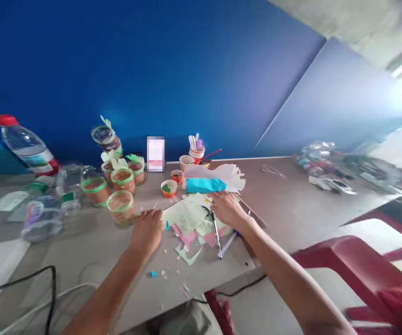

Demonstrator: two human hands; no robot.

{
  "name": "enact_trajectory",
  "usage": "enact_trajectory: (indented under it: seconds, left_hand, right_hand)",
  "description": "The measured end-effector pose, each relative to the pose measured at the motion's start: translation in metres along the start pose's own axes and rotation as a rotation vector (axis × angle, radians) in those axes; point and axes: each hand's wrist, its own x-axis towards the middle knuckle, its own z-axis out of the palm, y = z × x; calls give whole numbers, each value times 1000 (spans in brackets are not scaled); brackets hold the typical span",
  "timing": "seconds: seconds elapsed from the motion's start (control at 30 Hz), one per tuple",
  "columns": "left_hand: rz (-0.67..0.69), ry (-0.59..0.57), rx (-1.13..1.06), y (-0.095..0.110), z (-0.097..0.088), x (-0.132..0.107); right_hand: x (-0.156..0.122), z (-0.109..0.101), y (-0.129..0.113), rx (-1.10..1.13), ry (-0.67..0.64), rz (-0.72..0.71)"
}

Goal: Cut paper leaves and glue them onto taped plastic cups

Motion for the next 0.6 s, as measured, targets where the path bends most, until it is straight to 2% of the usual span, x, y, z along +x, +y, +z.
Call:
enact_trajectory:
  seconds: [0.13, 0.23, 0.37, 0.6]
  left_hand:
    - [-18, 40, -52, -6, 10, 1]
    - [-33, 83, -212, -11, 14, 2]
    - [-144, 156, -550, -14, 11, 3]
    - [-307, 237, -1010, -13, -7, 2]
  right_hand:
    - [0, -5, 27, -64, -108, 145]
    - [2, -1, 36, -90, -131, 205]
    - [5, 10, 35, -96, -135, 256]
    - [11, 25, 25, -41, -165, 282]
